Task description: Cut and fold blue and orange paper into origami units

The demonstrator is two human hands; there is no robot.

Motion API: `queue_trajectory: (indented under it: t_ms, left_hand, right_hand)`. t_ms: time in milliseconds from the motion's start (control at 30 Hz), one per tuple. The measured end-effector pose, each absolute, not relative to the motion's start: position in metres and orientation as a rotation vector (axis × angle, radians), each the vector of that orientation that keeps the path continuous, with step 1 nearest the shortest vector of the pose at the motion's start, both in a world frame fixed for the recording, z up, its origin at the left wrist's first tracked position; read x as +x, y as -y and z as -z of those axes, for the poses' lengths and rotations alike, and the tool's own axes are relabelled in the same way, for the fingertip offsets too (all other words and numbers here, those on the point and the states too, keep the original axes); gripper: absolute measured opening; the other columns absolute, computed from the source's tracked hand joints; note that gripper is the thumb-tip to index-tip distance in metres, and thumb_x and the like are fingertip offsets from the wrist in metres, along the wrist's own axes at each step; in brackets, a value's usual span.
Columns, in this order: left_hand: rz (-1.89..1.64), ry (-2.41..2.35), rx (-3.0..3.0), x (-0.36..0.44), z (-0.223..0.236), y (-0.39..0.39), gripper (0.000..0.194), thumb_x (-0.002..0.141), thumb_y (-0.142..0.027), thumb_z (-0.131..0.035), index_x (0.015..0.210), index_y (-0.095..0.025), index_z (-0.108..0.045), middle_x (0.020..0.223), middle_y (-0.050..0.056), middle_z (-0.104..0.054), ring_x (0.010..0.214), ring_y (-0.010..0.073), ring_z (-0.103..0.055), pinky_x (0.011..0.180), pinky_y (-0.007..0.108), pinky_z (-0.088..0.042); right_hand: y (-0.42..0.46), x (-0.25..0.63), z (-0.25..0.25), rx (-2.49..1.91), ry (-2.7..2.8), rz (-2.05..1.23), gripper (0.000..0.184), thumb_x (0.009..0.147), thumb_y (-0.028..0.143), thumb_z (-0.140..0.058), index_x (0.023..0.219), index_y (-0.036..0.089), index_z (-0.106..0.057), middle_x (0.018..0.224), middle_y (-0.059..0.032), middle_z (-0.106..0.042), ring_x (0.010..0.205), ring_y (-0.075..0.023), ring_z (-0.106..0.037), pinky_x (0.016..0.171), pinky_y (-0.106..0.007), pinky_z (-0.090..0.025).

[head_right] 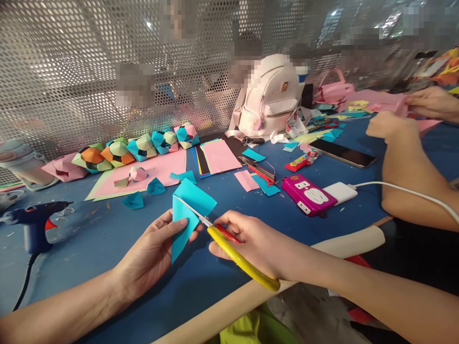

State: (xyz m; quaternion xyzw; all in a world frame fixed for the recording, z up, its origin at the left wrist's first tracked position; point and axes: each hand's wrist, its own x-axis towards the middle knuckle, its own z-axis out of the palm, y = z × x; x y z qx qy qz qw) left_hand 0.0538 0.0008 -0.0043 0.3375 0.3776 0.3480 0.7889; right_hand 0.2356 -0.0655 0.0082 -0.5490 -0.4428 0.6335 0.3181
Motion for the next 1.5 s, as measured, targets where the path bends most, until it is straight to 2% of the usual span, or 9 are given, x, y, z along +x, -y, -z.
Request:
queue_trajectory:
  t_ms: [367, 633, 767, 867, 1033, 1100, 1267, 1367, 1500]
  left_hand:
    - [-0.728, -0.813, 0.714, 0.054, 0.007, -0.001, 0.010, 0.077, -0.007, -0.068, 0.085, -0.013, -0.067, 0.081, 0.007, -0.074, 0.065, 0.0124, -0.070, 0.065, 0.018, -0.059]
    - [-0.688, -0.784, 0.733, 0.053, 0.007, 0.002, 0.013, 0.082, -0.005, -0.062, 0.092, -0.012, -0.067, 0.086, 0.008, -0.074, 0.068, 0.0129, -0.070, 0.066, 0.019, -0.059]
    - [-0.677, -0.788, 0.733, 0.054, 0.005, 0.003, 0.012, 0.082, -0.005, -0.061, 0.090, -0.011, -0.067, 0.086, 0.009, -0.074, 0.069, 0.0139, -0.071, 0.066, 0.019, -0.060]
    - [-0.672, -0.805, 0.709, 0.054, 0.007, 0.003, 0.012, 0.081, -0.003, -0.061, 0.089, -0.011, -0.066, 0.086, 0.009, -0.074, 0.071, 0.0158, -0.072, 0.065, 0.019, -0.060]
    - [-0.665, -0.835, 0.692, 0.054, 0.008, -0.002, 0.014, 0.081, -0.002, -0.059, 0.091, -0.010, -0.065, 0.083, 0.010, -0.074, 0.066, 0.0147, -0.071, 0.063, 0.020, -0.060]
    - [-0.739, -0.844, 0.718, 0.053, 0.005, -0.009, 0.013, 0.081, -0.001, -0.058, 0.086, -0.010, -0.066, 0.079, 0.009, -0.074, 0.064, 0.0142, -0.071, 0.063, 0.020, -0.060]
    - [-1.076, -0.868, 0.763, 0.049, -0.003, -0.036, 0.018, 0.078, 0.002, -0.057, 0.069, -0.013, -0.062, 0.069, 0.003, -0.071, 0.071, 0.0174, -0.073, 0.061, 0.021, -0.061]
    - [-1.087, -0.911, 0.752, 0.047, 0.002, -0.047, 0.017, 0.078, 0.002, -0.058, 0.068, -0.012, -0.061, 0.069, 0.004, -0.071, 0.070, 0.0179, -0.073, 0.060, 0.022, -0.061]
    - [-1.082, -0.948, 0.771, 0.046, 0.011, -0.053, 0.016, 0.078, 0.001, -0.058, 0.068, -0.011, -0.062, 0.070, 0.005, -0.071, 0.070, 0.0186, -0.073, 0.059, 0.022, -0.061]
  right_hand:
    - [0.066, 0.234, -0.006, -1.444, 1.196, -1.656, 0.044, 0.075, 0.047, -0.071, 0.102, 0.020, -0.050, 0.067, 0.0085, -0.045, 0.047, -0.0032, -0.030, 0.045, -0.022, -0.022]
    - [0.065, 0.233, -0.009, -1.317, 1.193, -1.677, 0.041, 0.078, 0.046, -0.068, 0.102, 0.018, -0.050, 0.066, 0.0079, -0.045, 0.050, -0.0039, -0.028, 0.046, -0.022, -0.021]
    - [0.066, 0.234, -0.007, -1.408, 1.227, -1.626, 0.043, 0.077, 0.047, -0.069, 0.103, 0.020, -0.050, 0.068, 0.0079, -0.045, 0.049, -0.0034, -0.030, 0.046, -0.021, -0.023]
    - [0.067, 0.236, 0.000, -1.482, 1.257, -1.568, 0.044, 0.075, 0.049, -0.071, 0.101, 0.020, -0.053, 0.073, 0.0059, -0.048, 0.051, -0.0040, -0.036, 0.047, -0.021, -0.029]
    - [0.064, 0.251, 0.014, -1.628, 1.428, -1.244, 0.042, 0.076, 0.046, -0.069, 0.108, 0.022, -0.057, 0.084, -0.0003, -0.066, 0.068, -0.0123, -0.059, 0.057, -0.022, -0.042]
    - [0.063, 0.257, 0.013, -1.684, 1.533, -1.114, 0.043, 0.078, 0.046, -0.066, 0.112, 0.022, -0.056, 0.085, -0.0012, -0.069, 0.071, -0.0145, -0.063, 0.058, -0.023, -0.044]
    - [0.072, 0.262, 0.005, -1.760, 1.985, -0.841, 0.030, 0.075, 0.034, -0.067, 0.103, 0.023, -0.066, 0.081, -0.0004, -0.070, 0.067, -0.0147, -0.063, 0.055, -0.022, -0.043]
    - [0.078, 0.266, 0.004, -1.747, 2.176, -0.685, 0.020, 0.074, 0.030, -0.066, 0.094, 0.025, -0.070, 0.084, -0.0010, -0.072, 0.070, -0.0159, -0.065, 0.057, -0.022, -0.043]
    - [0.076, 0.285, 0.003, -1.917, 2.144, -0.414, 0.018, 0.078, 0.030, -0.062, 0.091, 0.022, -0.072, 0.078, -0.0032, -0.072, 0.064, -0.0173, -0.066, 0.055, -0.023, -0.044]
